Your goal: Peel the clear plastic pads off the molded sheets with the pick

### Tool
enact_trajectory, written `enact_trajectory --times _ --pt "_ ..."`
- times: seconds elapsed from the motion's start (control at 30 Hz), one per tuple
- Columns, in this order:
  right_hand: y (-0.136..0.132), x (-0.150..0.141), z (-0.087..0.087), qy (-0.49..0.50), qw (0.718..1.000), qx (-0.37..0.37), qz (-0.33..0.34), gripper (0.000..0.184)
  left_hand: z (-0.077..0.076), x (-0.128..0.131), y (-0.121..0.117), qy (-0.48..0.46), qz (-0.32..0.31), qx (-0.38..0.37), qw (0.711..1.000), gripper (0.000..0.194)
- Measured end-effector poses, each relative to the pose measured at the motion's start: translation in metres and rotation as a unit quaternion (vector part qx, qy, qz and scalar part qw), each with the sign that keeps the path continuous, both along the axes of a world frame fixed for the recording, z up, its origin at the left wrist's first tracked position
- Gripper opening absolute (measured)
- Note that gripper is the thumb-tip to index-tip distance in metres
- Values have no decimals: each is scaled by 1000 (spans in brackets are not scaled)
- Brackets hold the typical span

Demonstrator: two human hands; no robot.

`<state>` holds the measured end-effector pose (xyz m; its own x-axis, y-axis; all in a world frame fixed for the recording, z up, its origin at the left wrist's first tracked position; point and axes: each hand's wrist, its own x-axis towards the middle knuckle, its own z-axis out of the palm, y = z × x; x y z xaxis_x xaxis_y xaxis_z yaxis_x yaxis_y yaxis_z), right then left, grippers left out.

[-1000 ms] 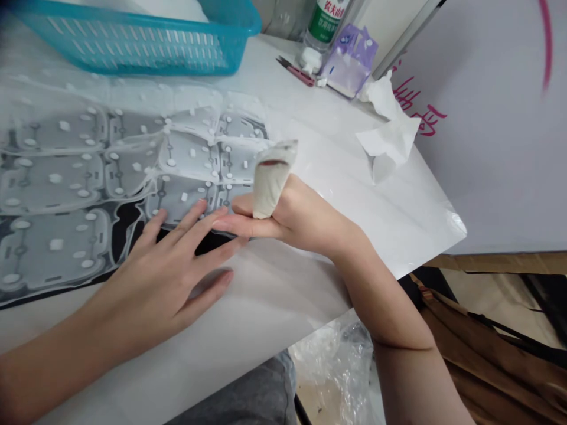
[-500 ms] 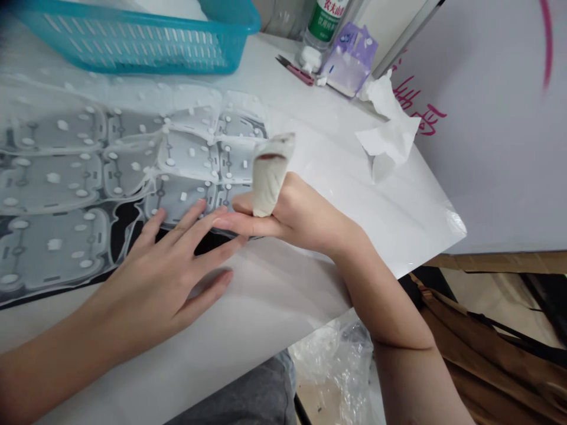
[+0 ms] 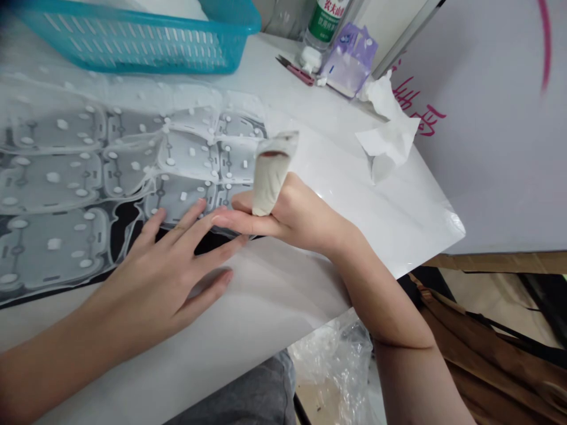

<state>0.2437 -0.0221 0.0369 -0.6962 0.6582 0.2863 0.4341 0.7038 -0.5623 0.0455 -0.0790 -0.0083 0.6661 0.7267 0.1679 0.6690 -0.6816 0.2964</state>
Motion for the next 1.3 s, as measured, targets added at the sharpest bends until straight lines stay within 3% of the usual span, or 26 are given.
enact_trajectory --times 0.3,0.57,0.87,1.3 --pt "-1 0 7 4 999 -29 -13 52 1 0 0 -8 3 -5 1000 37" --pt "0 0 1 10 1000 -14 13 51 0 0 0 1 -1 -2 1000 38" --pt "-2 0 6 -31 999 -17 11 50 0 0 -1 8 2 6 1000 38" --pt "1 1 0 9 1000 -18 18 49 0 1 -1 19 -4 -2 1000 37"
